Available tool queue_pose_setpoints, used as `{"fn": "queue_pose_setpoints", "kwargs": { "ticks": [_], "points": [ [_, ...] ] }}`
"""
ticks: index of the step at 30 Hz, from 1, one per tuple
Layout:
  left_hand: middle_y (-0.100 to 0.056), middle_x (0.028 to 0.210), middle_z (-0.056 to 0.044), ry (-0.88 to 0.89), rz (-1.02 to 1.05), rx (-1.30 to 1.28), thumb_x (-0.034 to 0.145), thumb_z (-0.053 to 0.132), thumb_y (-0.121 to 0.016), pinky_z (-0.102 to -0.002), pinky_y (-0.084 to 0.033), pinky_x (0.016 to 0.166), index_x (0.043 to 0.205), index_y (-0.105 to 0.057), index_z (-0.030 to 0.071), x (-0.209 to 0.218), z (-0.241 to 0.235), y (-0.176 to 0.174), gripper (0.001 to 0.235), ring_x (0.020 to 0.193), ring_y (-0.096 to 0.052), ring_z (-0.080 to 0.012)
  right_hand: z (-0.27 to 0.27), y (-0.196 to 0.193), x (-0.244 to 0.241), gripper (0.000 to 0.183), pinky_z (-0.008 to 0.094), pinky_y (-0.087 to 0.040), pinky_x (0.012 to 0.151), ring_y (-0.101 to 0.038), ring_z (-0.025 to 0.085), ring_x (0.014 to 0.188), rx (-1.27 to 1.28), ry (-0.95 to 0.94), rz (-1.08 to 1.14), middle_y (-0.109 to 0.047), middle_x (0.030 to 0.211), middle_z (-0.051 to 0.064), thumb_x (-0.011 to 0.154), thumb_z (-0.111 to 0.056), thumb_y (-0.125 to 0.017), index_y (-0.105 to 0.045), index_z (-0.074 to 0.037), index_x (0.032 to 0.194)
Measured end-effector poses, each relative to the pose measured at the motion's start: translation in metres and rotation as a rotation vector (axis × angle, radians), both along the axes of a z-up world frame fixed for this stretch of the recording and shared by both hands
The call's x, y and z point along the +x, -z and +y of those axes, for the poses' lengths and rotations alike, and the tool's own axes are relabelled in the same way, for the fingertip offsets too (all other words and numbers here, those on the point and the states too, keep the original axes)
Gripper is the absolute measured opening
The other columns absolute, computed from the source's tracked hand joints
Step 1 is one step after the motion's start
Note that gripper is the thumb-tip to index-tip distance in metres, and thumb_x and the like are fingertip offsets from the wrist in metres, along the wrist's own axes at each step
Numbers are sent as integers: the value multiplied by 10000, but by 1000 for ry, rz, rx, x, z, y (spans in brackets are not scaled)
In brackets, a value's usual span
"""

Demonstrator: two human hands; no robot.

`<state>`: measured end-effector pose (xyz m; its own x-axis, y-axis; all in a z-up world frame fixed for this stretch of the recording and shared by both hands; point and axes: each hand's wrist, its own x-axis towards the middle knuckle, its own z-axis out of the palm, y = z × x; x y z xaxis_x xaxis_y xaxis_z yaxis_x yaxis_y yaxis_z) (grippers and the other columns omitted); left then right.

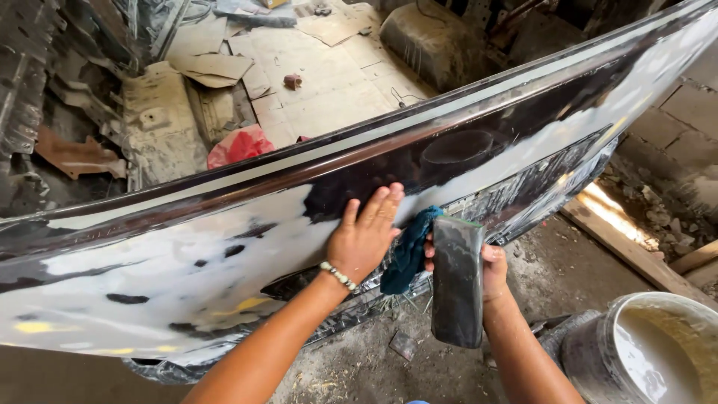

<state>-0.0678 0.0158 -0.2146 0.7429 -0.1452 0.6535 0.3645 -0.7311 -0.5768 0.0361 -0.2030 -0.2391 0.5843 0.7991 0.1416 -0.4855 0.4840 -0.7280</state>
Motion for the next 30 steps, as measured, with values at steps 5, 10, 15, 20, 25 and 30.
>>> {"fn": "queue_pose_setpoints", "kwargs": {
  "ticks": [5,10,15,20,25,30],
  "points": [
    [-66,1753,-47,-29,71,148,1056,485,-459,-586,88,1244,1680,-236,95,37,-23,-5,769,1603,3,-254,6,14,12,962,462,-549,855,-650,336,1008,83,21,70,-654,1183,226,756,-607,-704,-543,111,1376],
    [-64,1761,-43,4,146,168,1072,526,-405,-493,55,1286,1698,-158,116,-5,-2,-15,788,1611,3,-248,-1,17,24,956,458,-547,873,-652,320,1026,24,26,55,-654,1187,220,750,-612,-686,-537,101,1369],
    [-76,1759,-43,59,188,199,1094,494,-418,-479,40,1301,1694,-167,111,-79,41,-21,756,1610,-24,-248,-14,25,33,930,434,-539,885,-664,356,966,78,-50,46,-665,1159,243,807,-596,-681,-545,123,1380],
    [-112,1758,-5,29,79,110,1100,511,-458,-494,31,1300,1695,-244,153,-115,61,-10,727,1612,-41,-247,-10,20,25,940,430,-545,865,-680,361,952,-10,-102,43,-686,1135,250,742,-573,-686,-562,117,1368],
    [-104,1762,22,-33,-28,60,1110,544,-469,-516,24,1313,1705,-243,209,-123,67,-15,720,1627,-34,-242,0,-4,18,943,496,-555,908,-675,369,1052,-7,-116,-53,-663,1207,263,711,-531,-721,-532,114,1373],
    [-98,1776,18,-70,-164,-39,1131,579,-465,-540,8,1315,1710,-225,198,-106,61,-35,732,1636,-43,-255,10,-12,19,955,510,-551,918,-669,388,1073,28,-174,-95,-646,1244,284,736,-515,-750,-522,134,1398]
  ]
}}
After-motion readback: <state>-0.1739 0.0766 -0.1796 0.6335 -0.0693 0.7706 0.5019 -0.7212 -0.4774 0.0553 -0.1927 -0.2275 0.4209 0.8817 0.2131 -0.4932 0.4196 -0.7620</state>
